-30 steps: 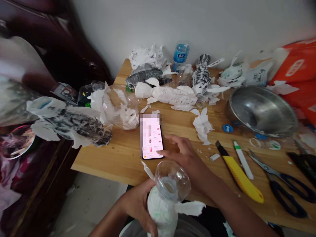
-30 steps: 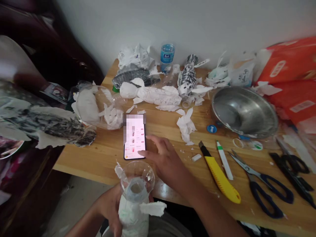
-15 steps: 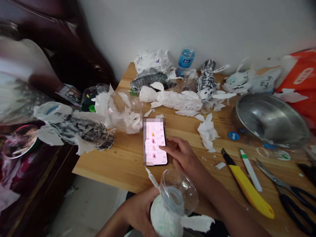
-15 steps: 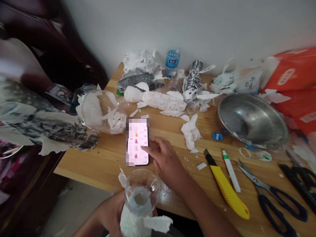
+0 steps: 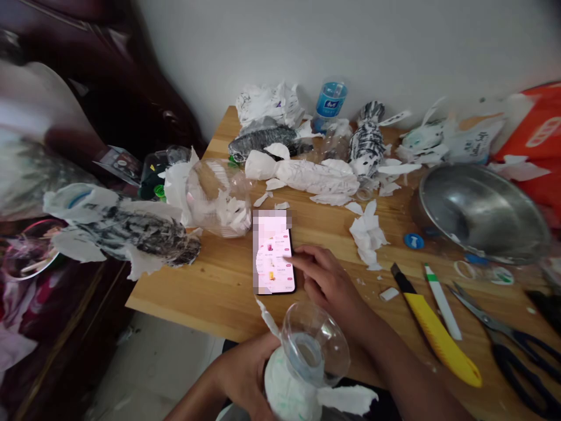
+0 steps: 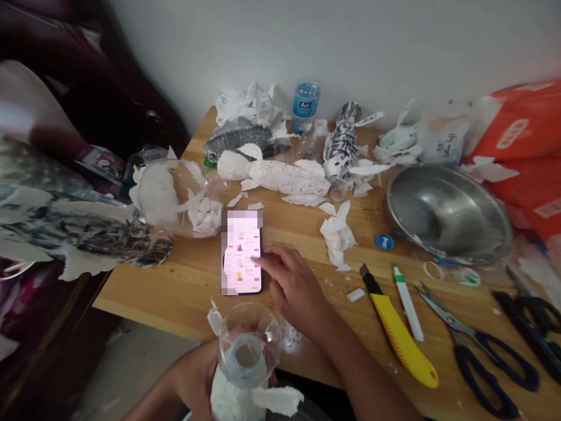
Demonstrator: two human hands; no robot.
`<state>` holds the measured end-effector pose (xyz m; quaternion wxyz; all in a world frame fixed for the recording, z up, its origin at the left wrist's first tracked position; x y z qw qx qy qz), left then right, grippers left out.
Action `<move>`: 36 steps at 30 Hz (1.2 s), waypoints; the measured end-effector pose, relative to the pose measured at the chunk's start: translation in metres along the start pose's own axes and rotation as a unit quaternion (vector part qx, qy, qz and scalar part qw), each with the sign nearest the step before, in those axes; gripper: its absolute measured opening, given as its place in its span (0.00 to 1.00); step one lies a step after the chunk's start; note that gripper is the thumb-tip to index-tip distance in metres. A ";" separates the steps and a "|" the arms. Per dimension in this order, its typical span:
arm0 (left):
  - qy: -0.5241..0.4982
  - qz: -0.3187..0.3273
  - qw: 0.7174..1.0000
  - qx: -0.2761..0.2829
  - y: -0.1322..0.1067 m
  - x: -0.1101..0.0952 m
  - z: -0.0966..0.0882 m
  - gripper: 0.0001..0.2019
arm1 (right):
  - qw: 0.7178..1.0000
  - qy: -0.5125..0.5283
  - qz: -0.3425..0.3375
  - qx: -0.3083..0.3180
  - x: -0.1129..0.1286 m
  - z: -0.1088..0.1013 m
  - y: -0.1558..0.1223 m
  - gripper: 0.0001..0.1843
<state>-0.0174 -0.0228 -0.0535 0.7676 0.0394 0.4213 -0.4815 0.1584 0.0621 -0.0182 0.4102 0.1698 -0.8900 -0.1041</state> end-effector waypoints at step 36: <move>0.033 0.027 0.999 0.032 0.007 -0.019 0.010 0.57 | 0.999 -0.027 0.005 -0.036 0.006 0.004 -0.001 0.33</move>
Point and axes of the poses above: each hand's wrist, its own y-axis towards the middle knuckle, its own z-axis out of the palm, x = y × z, the point moved 4 cm from there along y, towards the middle knuckle, and after that the axes turned 11 degrees about -x, right-handed, at the moved point
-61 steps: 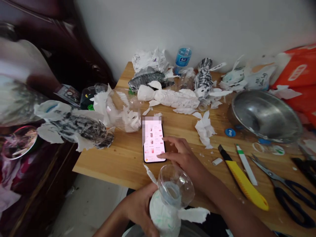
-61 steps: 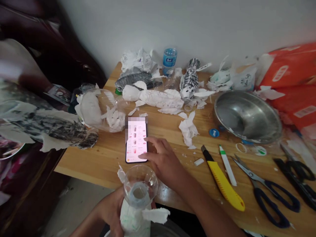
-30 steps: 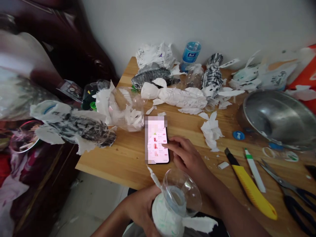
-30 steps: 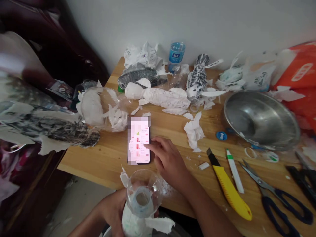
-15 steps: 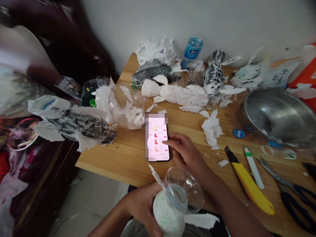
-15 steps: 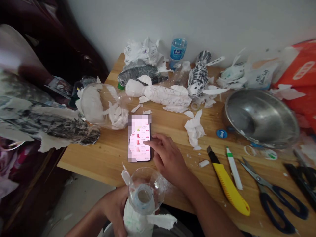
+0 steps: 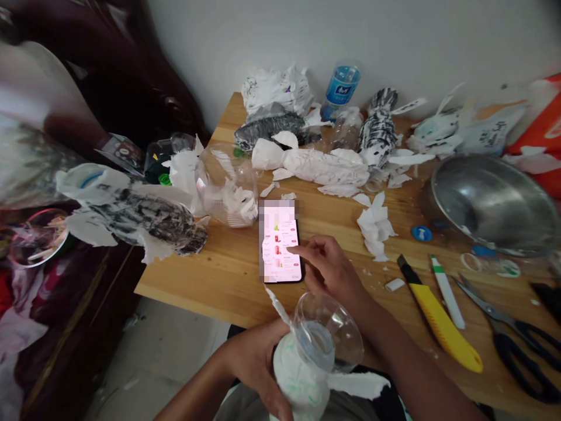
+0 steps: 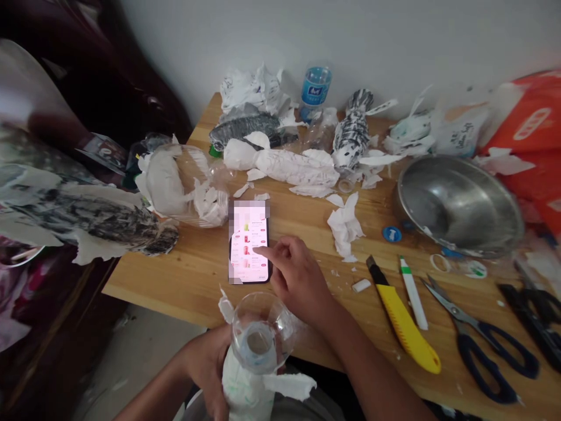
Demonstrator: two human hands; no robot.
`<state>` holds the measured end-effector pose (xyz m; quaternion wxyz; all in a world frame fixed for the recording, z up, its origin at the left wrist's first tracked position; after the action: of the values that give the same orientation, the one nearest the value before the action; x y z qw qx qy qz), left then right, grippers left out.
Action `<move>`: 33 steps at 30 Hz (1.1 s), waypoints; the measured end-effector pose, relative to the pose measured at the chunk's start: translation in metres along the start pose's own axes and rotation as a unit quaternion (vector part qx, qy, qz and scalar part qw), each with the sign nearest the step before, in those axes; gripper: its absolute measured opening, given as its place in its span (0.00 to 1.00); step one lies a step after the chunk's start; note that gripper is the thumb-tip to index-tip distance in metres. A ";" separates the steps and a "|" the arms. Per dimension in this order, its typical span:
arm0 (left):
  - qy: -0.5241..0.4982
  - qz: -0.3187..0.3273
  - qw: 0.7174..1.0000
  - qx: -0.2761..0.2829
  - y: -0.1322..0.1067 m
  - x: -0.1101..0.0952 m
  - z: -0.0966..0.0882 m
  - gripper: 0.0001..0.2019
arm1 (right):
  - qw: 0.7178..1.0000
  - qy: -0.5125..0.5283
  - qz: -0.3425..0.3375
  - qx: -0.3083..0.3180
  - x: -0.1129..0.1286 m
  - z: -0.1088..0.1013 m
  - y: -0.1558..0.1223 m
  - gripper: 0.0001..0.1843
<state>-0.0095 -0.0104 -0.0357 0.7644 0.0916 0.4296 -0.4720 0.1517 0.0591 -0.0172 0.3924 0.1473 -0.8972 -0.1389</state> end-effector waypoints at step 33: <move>0.043 0.035 0.998 -0.012 -0.002 0.008 -0.006 0.61 | 0.997 -0.040 0.028 -0.063 0.001 -0.011 -0.001 0.33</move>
<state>-0.0128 -0.0133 -0.0448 0.7625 0.1176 0.4641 -0.4351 0.1589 0.0567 -0.0096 0.3685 0.0916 -0.9054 -0.1899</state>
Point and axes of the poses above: each hand's wrist, its own y-axis towards the middle knuckle, its own z-axis out of the palm, x = y × z, the point moved 4 cm from there along y, towards the middle knuckle, and after that the axes turned 11 degrees about -x, right-handed, at the moved point
